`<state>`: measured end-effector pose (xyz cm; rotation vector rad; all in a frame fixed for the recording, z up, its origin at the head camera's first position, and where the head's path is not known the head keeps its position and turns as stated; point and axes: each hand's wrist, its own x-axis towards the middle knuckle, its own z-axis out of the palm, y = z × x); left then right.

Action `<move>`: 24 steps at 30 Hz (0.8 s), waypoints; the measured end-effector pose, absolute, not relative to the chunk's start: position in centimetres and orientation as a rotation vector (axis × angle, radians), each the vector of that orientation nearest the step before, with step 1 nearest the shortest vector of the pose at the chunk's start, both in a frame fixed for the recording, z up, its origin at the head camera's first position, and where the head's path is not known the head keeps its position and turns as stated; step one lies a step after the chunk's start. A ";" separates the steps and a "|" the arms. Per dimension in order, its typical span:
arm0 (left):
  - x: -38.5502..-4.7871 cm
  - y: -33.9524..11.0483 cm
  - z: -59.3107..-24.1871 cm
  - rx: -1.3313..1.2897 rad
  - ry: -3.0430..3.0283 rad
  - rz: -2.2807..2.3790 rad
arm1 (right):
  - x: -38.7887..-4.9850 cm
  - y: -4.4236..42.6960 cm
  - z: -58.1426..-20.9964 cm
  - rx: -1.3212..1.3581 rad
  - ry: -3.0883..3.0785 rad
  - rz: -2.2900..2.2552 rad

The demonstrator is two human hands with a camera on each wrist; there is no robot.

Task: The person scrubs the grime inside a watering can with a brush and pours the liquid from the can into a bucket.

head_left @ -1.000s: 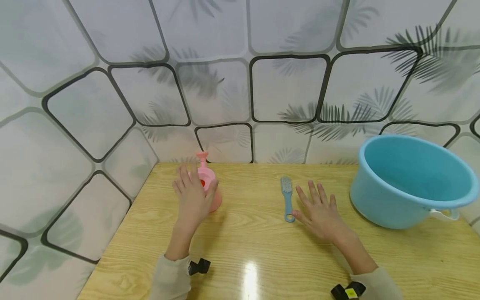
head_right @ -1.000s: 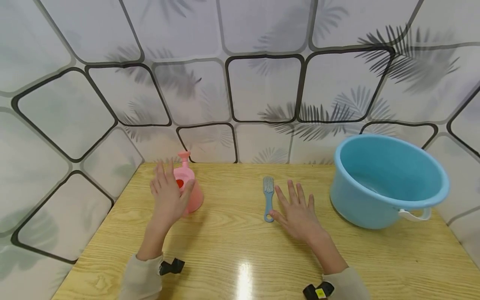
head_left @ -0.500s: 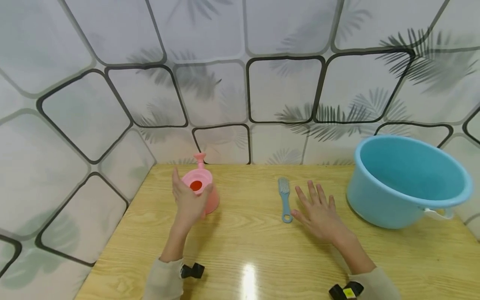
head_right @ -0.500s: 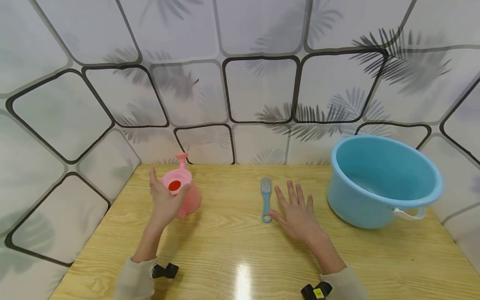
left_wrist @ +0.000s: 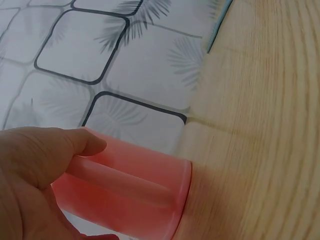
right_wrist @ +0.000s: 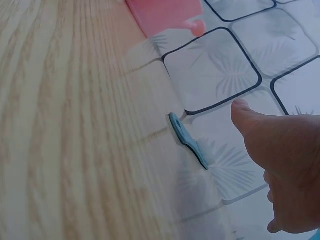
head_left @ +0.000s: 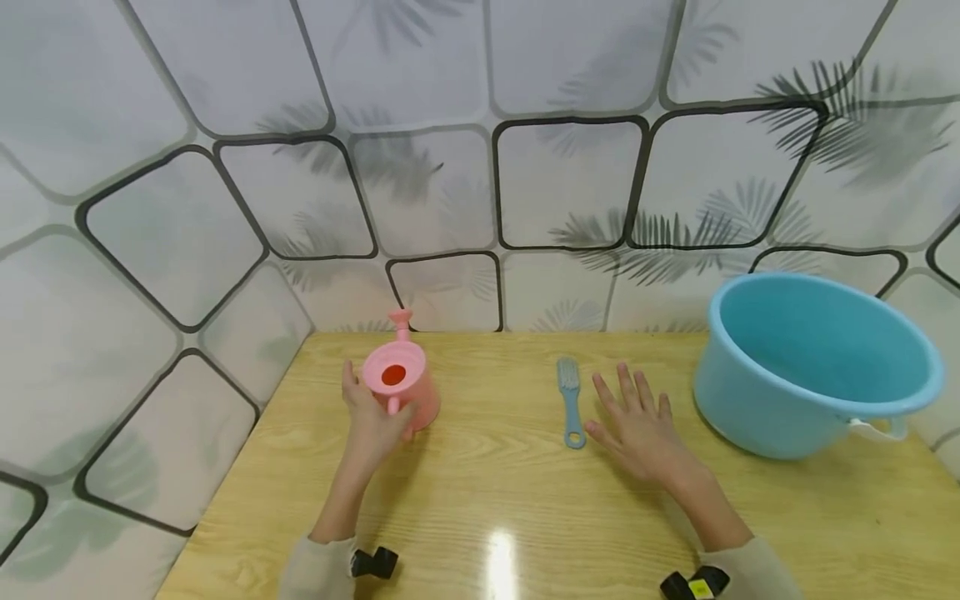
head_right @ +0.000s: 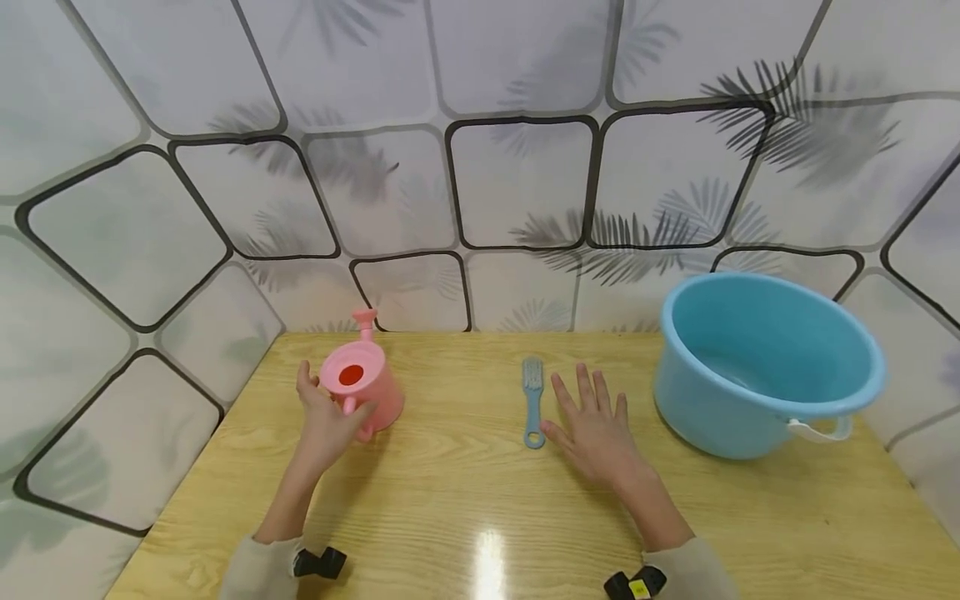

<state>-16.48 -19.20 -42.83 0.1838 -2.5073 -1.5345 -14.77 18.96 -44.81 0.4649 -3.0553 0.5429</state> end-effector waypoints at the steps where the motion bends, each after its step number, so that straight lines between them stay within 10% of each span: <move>1: -16.5 -19.3 -42.9 0.195 -2.515 -1.531 | -14.8 18.9 -44.9 0.465 -3.059 0.544; 24: -22.3 -21.2 -45.3 0.099 -2.445 -1.430 | -17.1 17.4 -45.5 0.401 -3.065 0.572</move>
